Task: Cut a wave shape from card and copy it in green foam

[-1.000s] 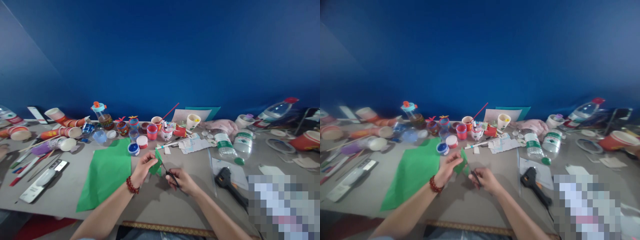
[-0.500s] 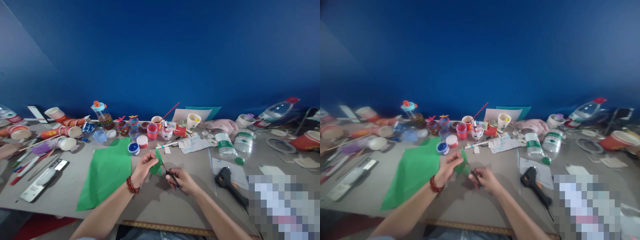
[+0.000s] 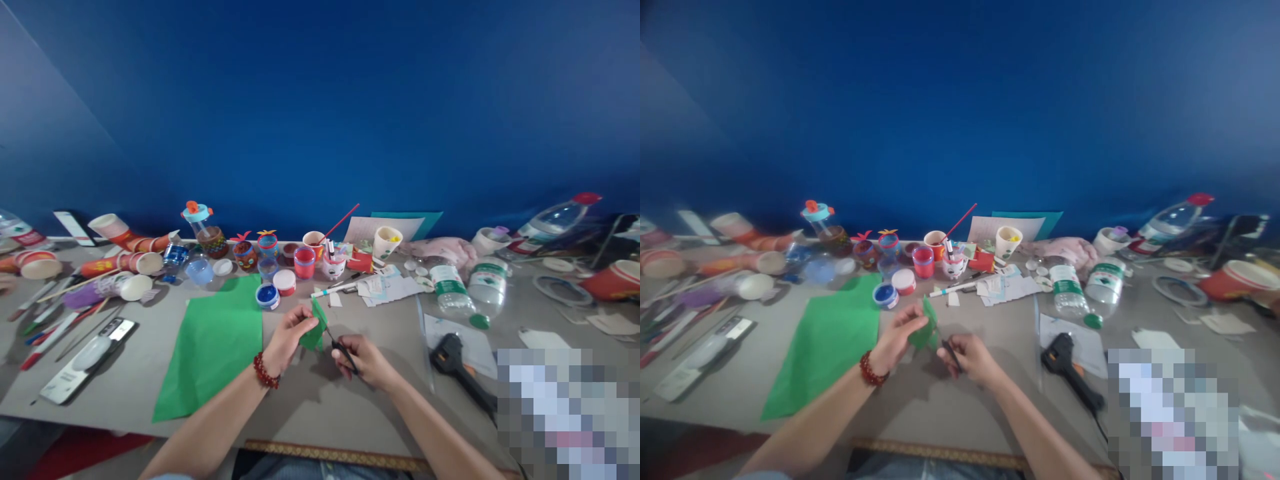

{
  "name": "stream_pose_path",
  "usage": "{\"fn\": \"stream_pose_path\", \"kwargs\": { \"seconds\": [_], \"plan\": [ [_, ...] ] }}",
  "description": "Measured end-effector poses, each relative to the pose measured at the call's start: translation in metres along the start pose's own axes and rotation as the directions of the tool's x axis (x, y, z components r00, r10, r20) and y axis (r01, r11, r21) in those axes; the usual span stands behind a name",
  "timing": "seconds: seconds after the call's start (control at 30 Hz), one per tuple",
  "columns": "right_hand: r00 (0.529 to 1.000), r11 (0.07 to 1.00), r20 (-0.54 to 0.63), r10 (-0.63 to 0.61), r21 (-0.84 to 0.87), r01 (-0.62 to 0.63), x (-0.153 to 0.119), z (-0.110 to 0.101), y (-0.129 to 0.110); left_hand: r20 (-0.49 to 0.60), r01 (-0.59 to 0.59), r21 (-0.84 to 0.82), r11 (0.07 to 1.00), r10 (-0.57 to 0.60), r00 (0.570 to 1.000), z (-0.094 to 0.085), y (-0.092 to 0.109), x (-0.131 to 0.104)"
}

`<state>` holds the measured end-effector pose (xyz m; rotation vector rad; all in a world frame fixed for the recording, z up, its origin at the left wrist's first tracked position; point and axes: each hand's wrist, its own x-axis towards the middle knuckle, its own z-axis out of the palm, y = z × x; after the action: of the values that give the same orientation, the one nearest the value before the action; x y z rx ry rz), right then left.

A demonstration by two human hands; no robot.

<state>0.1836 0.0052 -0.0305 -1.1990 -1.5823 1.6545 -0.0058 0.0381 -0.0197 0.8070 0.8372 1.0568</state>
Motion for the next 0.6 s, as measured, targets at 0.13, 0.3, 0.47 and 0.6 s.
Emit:
{"fn": "stream_pose_path", "kwargs": {
  "seconds": [0.13, 0.3, 0.47, 0.6],
  "plan": [
    [1.000, 1.000, -0.010, 0.009, 0.013, -0.009, 0.0005, 0.0002, 0.0006, -0.009, 0.002, -0.010, 1.000, -0.002, 1.000, 0.0011, -0.0004, -0.0006],
    [1.000, 1.000, -0.018, 0.006, 0.005, -0.006, 0.0001, 0.0011, 0.0008, -0.013, -0.003, -0.014, 1.000, 0.003, 1.000, 0.0020, -0.0006, -0.0016],
    [1.000, 1.000, -0.029, 0.012, 0.001, -0.011, -0.0004, 0.0017, -0.0011, 0.002, 0.006, -0.014, 1.000, -0.006, 1.000, 0.0012, -0.0014, -0.0014],
    [1.000, 1.000, -0.018, 0.005, -0.020, -0.006, -0.0008, 0.0010, -0.0013, -0.030, -0.014, 0.028, 1.000, 0.015, 0.999, -0.0001, 0.0012, -0.0005]
  ]
}}
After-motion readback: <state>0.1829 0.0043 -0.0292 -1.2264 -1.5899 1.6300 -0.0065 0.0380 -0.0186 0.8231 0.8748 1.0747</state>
